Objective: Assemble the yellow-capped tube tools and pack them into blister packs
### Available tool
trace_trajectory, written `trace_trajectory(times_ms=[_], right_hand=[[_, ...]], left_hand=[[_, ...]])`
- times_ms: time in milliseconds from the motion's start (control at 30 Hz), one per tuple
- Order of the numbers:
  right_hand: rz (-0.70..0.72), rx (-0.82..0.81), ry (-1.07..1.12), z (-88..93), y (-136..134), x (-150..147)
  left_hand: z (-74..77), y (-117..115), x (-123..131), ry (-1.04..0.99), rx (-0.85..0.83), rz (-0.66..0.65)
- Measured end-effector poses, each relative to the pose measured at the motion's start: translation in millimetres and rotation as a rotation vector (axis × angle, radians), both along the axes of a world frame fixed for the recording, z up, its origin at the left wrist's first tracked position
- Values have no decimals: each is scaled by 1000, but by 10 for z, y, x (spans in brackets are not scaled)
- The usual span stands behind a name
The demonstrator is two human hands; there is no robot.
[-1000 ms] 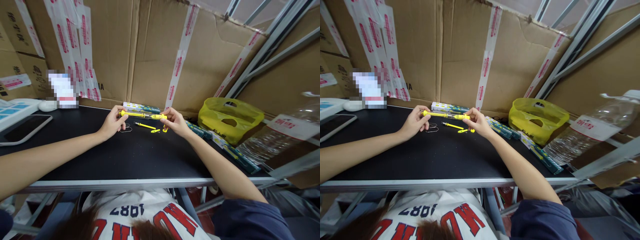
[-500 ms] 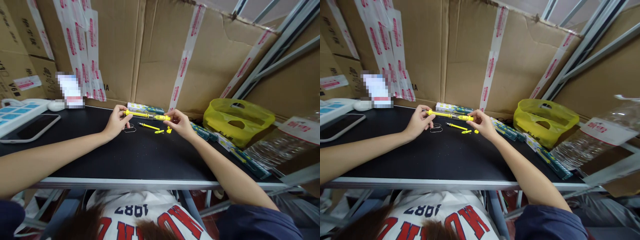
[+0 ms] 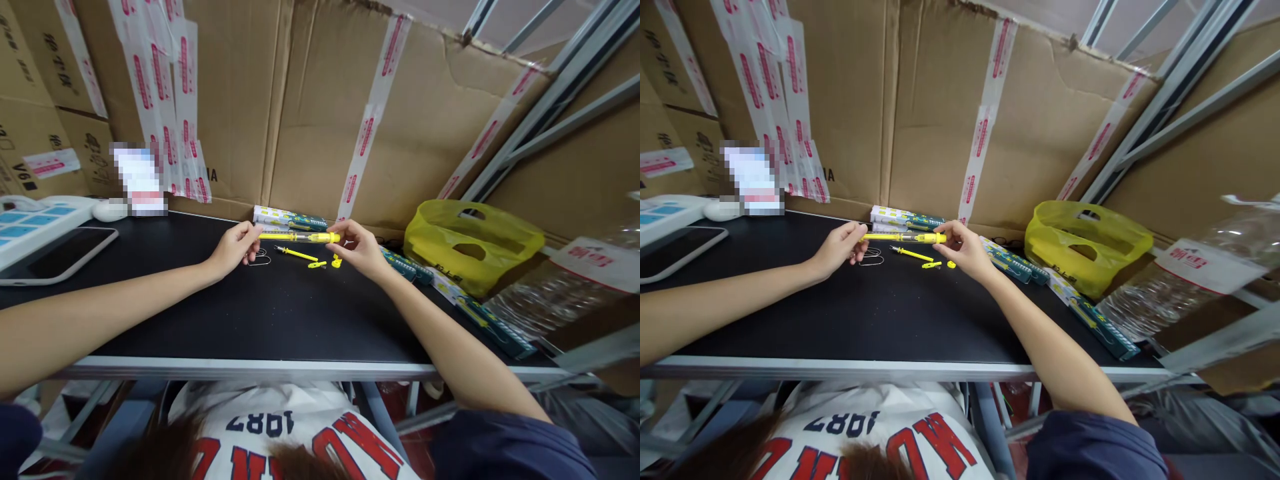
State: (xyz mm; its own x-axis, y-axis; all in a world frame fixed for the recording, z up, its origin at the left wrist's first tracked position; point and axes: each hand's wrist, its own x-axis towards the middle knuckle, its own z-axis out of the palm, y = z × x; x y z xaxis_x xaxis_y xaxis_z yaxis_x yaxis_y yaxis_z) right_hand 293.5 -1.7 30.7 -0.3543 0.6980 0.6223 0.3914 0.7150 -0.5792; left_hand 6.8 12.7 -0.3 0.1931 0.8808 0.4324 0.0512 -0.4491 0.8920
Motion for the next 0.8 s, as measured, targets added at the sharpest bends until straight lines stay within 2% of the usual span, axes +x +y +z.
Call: trace_trajectory(times_ms=[467,800], right_hand=[[-22,28,-49,17,-16,4],[-37,45,-41,14,7,18]], left_hand=[[1,-25,7,-6,-106,-12],[31,-62,15,-75,-96,-116]])
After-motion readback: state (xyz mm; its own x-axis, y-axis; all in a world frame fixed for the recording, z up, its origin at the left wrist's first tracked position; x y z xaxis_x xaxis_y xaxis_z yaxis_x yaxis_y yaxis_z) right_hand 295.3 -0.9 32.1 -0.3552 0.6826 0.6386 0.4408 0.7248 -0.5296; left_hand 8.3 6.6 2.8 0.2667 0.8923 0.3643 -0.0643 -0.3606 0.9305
